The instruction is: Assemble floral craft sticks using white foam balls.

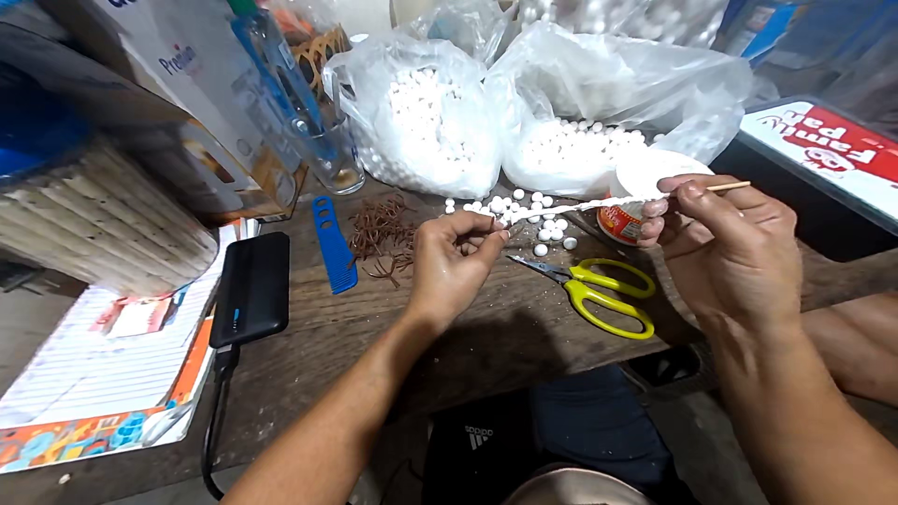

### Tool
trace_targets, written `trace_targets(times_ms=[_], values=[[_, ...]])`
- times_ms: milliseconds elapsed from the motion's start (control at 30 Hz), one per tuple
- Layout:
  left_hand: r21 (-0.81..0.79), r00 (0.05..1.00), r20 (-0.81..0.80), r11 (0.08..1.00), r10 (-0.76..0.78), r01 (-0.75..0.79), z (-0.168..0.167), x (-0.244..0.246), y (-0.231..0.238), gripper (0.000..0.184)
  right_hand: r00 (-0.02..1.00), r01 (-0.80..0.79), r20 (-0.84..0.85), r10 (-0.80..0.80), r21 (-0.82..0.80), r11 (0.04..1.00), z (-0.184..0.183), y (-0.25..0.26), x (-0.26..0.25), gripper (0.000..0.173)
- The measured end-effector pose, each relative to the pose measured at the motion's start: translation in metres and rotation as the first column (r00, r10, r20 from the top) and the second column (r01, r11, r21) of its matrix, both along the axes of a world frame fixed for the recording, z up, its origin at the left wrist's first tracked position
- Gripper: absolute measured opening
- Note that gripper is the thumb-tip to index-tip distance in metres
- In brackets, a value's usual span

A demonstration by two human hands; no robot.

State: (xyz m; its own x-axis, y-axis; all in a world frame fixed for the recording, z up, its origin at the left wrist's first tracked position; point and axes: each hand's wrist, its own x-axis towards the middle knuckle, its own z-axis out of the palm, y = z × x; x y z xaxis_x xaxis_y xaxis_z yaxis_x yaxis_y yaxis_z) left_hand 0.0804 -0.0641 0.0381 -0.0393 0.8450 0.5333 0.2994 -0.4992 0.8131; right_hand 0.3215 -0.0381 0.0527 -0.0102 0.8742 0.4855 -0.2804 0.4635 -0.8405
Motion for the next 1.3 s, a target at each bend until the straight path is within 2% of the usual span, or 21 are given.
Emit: trace_targets(times_ms=[433,800,1100,1300], values=[[0.007,1.000,-0.001,1.000,0.019,-0.019,0.000,0.001,0.000,0.004,1.000,0.014,0.016,-0.014,0.041,0.999,-0.002,-0.003,-0.001,0.030],[0.048,0.997,-0.060,0.997,0.055,-0.052,-0.003,0.000,0.002,0.003,1.000,0.017,-0.002,-0.017,-0.003,1.000,-0.004,0.003,-0.002,0.029],[0.061,0.997,-0.049,0.996,0.062,-0.059,-0.003,0.000,0.003,0.003,0.999,0.023,-0.020,-0.024,-0.066,0.998,-0.005,0.002,-0.003,0.030],[0.027,0.998,-0.020,0.998,0.059,-0.059,-0.001,0.000,0.001,0.003,0.999,-0.029,-0.041,0.025,-0.108,0.994,-0.001,-0.002,0.010,0.036]])
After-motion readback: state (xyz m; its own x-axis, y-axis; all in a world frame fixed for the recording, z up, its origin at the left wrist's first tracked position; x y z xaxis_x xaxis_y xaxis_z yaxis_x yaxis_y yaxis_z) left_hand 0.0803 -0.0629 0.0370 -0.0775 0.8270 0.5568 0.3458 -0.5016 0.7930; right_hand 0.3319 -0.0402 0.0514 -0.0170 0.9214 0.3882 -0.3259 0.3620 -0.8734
